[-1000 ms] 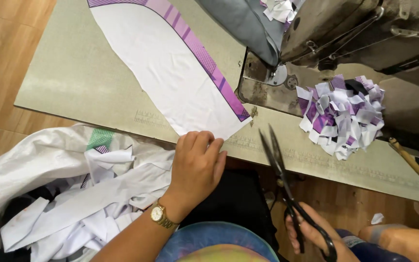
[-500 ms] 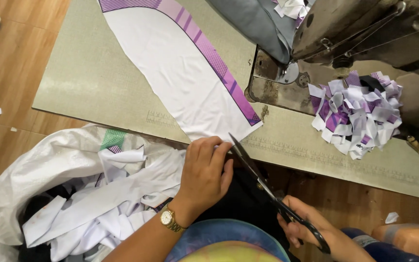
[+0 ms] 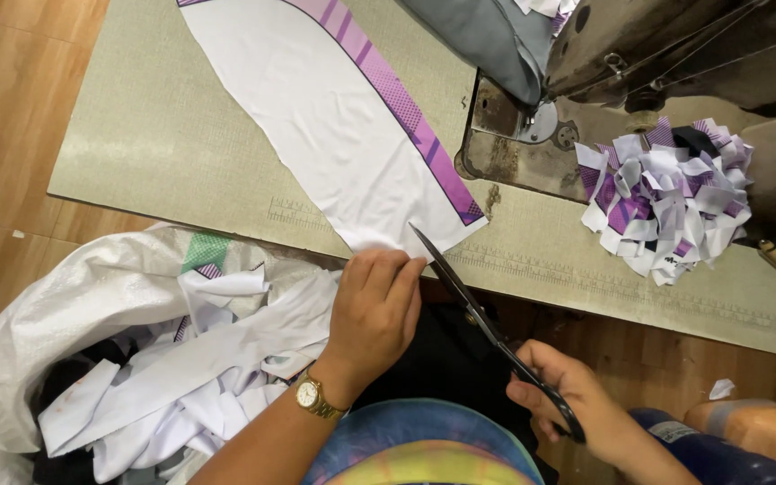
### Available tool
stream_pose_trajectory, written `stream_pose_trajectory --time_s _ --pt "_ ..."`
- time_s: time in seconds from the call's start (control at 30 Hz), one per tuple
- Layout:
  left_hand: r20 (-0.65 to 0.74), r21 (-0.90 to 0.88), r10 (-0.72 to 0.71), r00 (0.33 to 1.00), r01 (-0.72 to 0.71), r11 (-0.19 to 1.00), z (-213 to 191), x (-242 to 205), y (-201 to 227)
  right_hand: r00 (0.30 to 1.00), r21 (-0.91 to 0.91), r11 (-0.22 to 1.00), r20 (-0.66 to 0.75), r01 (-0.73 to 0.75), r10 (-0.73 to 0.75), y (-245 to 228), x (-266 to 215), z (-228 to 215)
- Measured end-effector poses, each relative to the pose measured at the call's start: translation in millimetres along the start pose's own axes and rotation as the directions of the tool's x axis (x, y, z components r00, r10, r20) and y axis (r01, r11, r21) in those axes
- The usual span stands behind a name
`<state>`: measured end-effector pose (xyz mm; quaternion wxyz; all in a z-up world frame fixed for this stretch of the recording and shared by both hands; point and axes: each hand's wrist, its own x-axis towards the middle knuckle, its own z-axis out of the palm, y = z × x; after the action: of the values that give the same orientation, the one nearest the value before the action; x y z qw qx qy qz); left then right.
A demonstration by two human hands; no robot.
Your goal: Cutting fabric scraps into smaller pieces using scissors at a sewing workstation.
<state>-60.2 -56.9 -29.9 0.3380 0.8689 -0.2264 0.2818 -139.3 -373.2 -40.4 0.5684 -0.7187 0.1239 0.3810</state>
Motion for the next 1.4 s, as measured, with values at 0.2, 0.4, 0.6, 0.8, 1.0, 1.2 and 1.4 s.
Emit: stream_pose_trajectory --time_s 0.2,0.4,0.6,0.8,1.0,1.2,1.4 --pt "0.012 0.001 0.018 1.0 -0.018 1.0 -1 -1 -2 0.997 -0.019 0.999 0.061 0.043 -0.042 -31 -2 3" --pt "-0.026 -0.024 0.036 0.999 -0.036 0.999 -2 -1 -3 0.991 -0.087 0.991 0.097 0.104 -0.095 -63 18 15" --pt "-0.029 -0.044 0.054 0.998 -0.056 0.997 1 -6 -7 0.999 -0.18 0.983 -0.043 -0.026 0.019 -76 15 25" --pt "-0.029 -0.057 0.056 0.998 -0.057 0.997 -1 -6 -5 0.992 -0.15 0.984 0.093 0.095 -0.082 -99 30 28" --pt "-0.159 0.056 0.07 0.985 -0.062 0.997 26 -20 -12 0.987 -0.128 0.98 -0.03 0.154 -0.159 -113 48 43" --pt "-0.137 0.044 0.071 0.988 -0.066 0.997 23 -21 -7 0.991 -0.14 0.983 -0.043 0.116 -0.123 -126 47 45" --pt "-0.131 0.012 0.061 0.989 -0.06 0.998 25 -24 0 0.99 -0.111 0.985 -0.034 0.133 -0.138 -136 68 48"
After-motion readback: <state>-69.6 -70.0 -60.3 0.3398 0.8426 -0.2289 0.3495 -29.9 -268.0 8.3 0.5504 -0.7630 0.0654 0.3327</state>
